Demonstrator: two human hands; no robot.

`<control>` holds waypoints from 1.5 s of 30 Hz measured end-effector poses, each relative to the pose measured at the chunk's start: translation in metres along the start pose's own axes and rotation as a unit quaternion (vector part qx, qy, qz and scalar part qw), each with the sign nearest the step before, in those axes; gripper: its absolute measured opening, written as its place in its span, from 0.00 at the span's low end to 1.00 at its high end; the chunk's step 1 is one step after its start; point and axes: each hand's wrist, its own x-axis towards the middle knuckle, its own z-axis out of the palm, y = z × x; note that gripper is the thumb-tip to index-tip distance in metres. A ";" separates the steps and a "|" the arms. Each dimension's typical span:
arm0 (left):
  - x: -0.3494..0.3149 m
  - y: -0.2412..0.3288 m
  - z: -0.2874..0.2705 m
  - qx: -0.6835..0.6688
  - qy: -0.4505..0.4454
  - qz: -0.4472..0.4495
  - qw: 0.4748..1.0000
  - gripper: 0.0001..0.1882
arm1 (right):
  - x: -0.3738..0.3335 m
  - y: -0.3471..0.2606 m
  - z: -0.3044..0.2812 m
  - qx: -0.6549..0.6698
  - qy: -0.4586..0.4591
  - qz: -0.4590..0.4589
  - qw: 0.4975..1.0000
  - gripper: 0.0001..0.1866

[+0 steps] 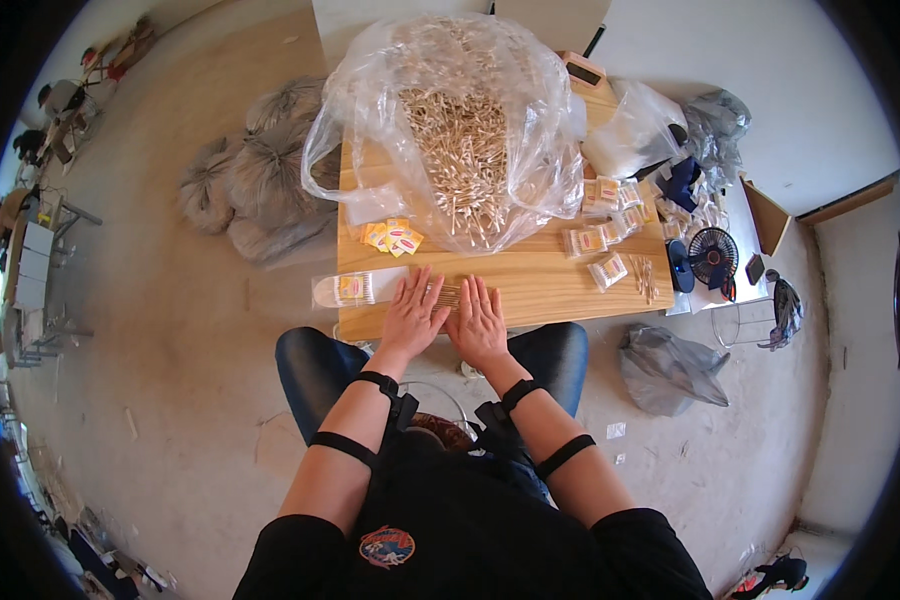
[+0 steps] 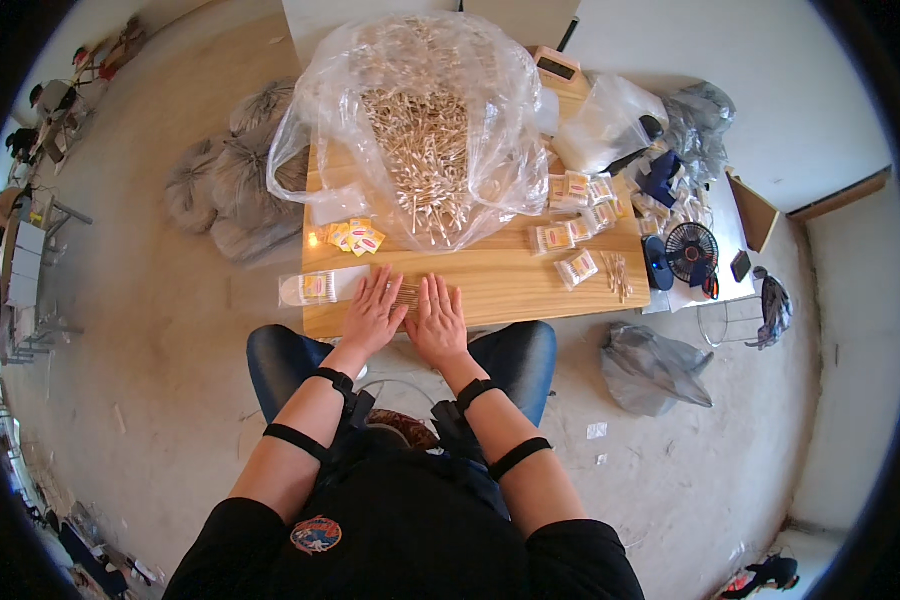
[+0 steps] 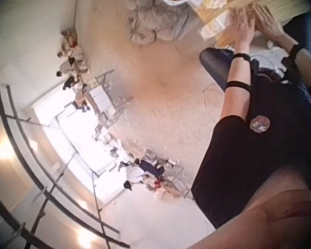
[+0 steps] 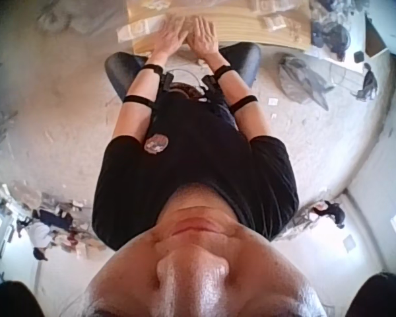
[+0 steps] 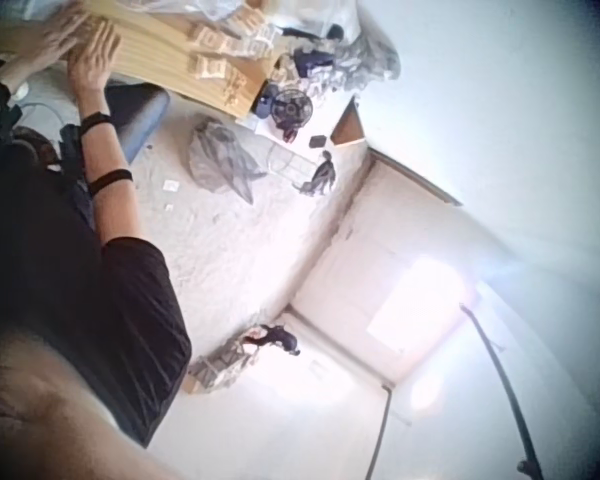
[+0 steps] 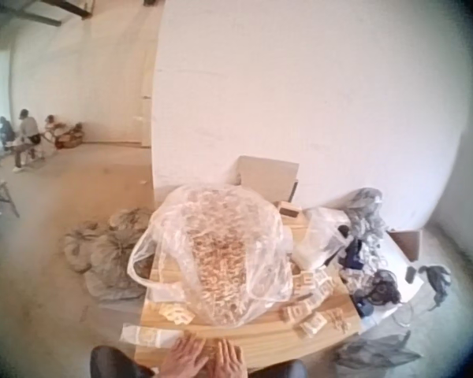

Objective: Counting medical swabs and placing them into individual plastic packets.

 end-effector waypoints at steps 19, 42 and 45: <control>0.003 0.002 0.009 0.012 -0.012 -0.049 0.999 0.31 | 0.034 0.009 0.004 0.127 0.082 -0.010 0.988 0.22; 0.005 0.006 0.007 0.053 -0.023 -0.044 0.997 0.31 | 0.030 0.020 0.007 0.205 0.169 0.016 0.964 0.10; 0.004 0.005 0.008 0.054 -0.021 -0.043 0.997 0.31 | 0.030 0.019 0.007 0.198 0.166 0.020 0.966 0.11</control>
